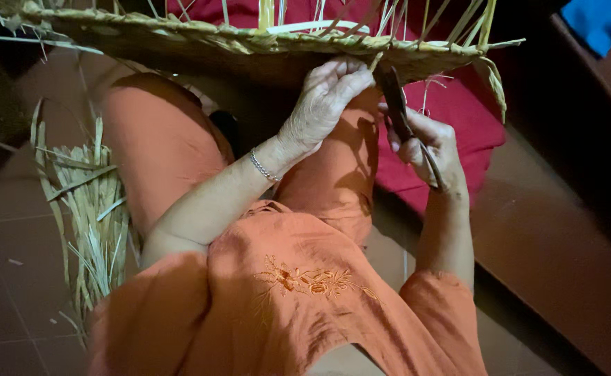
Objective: The person weaves a basket by hand, interlacing dried palm leaves through a circular frame. They trim excess strands with scissors and continue weaving along the rim, adjusting the basket's position as needed.
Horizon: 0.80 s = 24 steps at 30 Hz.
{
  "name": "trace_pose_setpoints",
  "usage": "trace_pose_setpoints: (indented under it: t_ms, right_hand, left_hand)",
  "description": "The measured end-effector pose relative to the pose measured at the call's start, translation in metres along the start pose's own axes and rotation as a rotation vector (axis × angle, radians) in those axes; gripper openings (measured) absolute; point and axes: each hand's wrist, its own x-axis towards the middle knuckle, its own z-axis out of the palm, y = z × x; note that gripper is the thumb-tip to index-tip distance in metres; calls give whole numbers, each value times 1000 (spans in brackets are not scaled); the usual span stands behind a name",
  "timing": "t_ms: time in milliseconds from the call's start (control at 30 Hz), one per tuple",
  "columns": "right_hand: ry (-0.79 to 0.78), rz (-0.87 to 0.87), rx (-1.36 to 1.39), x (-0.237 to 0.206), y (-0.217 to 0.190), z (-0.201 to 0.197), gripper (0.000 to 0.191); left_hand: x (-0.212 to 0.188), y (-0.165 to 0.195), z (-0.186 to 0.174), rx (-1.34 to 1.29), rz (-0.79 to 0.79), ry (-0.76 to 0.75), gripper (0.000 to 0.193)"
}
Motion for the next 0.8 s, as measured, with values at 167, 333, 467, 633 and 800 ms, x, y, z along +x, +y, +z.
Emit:
trace_pose_setpoints:
  t_ms: [167, 333, 467, 633, 800]
  right_hand:
    - [24, 43, -34, -2, -4, -1, 75]
    - [28, 29, -99, 1, -5, -3, 63]
    - [10, 25, -98, 4, -4, -5, 62]
    - [10, 77, -96, 3, -1, -6, 63]
    - [15, 54, -85, 9, -1, -5, 61]
  left_hand:
    - [0, 0, -1, -65, -18, -12, 20]
    - [-1, 0, 0, -77, -9, -28, 20]
    - [-1, 3, 0, -84, -25, -24, 20]
    - [-1, 6, 1, -25, 11, -56, 19]
    - [-2, 7, 2, -47, -4, -61, 18]
